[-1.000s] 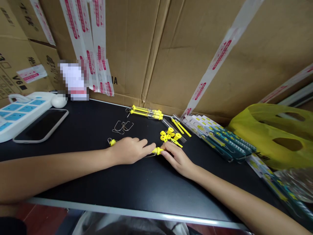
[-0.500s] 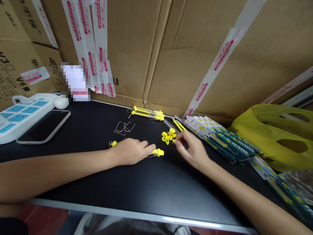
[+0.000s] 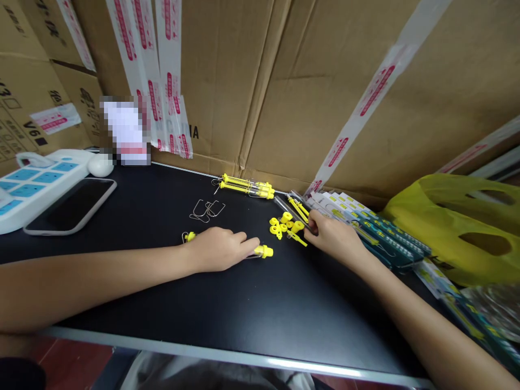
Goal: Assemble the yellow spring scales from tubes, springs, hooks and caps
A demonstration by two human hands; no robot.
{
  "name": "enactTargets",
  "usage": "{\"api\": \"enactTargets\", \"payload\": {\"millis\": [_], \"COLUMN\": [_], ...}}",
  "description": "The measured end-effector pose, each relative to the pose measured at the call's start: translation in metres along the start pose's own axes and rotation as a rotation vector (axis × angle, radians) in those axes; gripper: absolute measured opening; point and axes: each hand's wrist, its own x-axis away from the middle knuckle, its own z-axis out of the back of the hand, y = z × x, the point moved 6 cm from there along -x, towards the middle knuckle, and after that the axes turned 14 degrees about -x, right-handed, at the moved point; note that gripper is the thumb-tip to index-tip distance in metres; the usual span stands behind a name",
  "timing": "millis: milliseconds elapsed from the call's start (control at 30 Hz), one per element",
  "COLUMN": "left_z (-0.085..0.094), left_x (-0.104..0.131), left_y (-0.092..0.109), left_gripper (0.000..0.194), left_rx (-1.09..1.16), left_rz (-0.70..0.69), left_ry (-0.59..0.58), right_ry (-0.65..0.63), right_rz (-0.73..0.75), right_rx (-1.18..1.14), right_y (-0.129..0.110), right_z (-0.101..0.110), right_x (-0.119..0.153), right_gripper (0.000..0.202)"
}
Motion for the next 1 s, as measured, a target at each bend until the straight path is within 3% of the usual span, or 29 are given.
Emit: {"api": "enactTargets", "payload": {"millis": [233,467,567,667,800,900,1000], "left_z": [0.001,0.004,0.004,0.004,0.004,0.003,0.002], "left_x": [0.0,0.0,0.0,0.0,0.0,-0.001,-0.001], "left_y": [0.001,0.0,-0.001,-0.001,-0.002,-0.001,-0.001], "left_gripper": [0.019,0.024,0.026,0.025,0.027,0.028,0.027], "left_rx": [-0.018,-0.033,-0.033,-0.026,-0.002,0.017,0.039], "left_rz": [0.003,0.009,0.02,0.032,0.03,0.017,0.009], "left_ry": [0.032,0.072,0.081,0.08,0.078,0.068,0.063], "right_ry": [0.051,0.197,0.313,0.429,0.304,0.138,0.086], "right_rz": [-0.022,0.039,0.076,0.199,0.47,0.531,0.57], "right_rx": [0.087,0.025,-0.019,-0.162,-0.404,-0.491,-0.532], "right_y": [0.014,0.019,0.013,-0.007,-0.054,-0.078,-0.086], "right_z": [0.0,-0.007,0.0,0.011,0.005,-0.009,-0.016], "right_x": [-0.006,-0.012,-0.009,0.005,0.031,0.043,0.047], "right_gripper": [0.014,0.016,0.021,0.021,0.021,0.018,0.02]}}
